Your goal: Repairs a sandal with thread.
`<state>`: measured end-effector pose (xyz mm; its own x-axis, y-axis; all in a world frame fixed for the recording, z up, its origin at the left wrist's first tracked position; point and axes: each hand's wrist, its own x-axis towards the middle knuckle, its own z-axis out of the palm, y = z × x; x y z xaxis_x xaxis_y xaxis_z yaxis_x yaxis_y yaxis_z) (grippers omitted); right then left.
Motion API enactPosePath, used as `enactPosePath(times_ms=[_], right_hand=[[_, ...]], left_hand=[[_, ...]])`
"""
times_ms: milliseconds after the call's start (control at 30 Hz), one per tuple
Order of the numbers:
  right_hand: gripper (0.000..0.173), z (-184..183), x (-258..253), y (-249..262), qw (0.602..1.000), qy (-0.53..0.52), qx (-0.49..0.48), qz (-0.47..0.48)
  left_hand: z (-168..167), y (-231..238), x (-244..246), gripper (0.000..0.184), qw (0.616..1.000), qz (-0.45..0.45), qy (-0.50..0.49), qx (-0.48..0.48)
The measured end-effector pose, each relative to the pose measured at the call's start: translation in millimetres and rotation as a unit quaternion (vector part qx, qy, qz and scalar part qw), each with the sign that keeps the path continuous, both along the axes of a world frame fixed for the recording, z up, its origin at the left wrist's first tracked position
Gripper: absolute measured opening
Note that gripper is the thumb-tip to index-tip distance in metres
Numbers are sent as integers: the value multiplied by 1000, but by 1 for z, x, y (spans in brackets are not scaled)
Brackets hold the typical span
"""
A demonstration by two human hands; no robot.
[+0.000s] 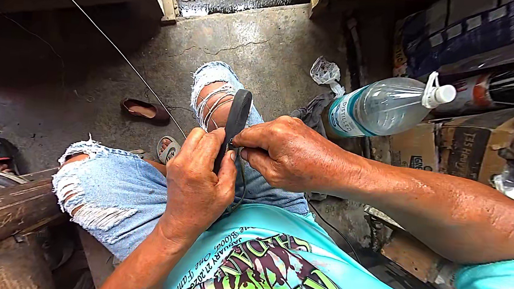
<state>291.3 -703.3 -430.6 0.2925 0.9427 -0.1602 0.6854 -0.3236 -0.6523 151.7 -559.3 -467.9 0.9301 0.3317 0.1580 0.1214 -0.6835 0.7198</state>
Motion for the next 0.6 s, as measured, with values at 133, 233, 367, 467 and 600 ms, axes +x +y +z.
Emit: enactPosePath(times_ms=[133, 233, 367, 467, 600], right_hand=[[16, -6, -5, 1, 999, -37, 36, -1], [13, -7, -6, 3, 999, -38, 37, -4], [14, -9, -7, 3, 998, -22, 57, -13], [16, -7, -4, 2, 995, -6, 95, 1], [19, -18, 12, -4, 988, 38, 146, 43]], left_hand=[[-2, -3, 1, 26, 1000, 0, -9, 10], [-2, -5, 0, 26, 1000, 3, -10, 20], [0, -5, -1, 28, 1000, 4, -13, 2], [8, -4, -9, 36, 997, 22, -26, -66], [8, 11, -14, 32, 977, 29, -1, -211]])
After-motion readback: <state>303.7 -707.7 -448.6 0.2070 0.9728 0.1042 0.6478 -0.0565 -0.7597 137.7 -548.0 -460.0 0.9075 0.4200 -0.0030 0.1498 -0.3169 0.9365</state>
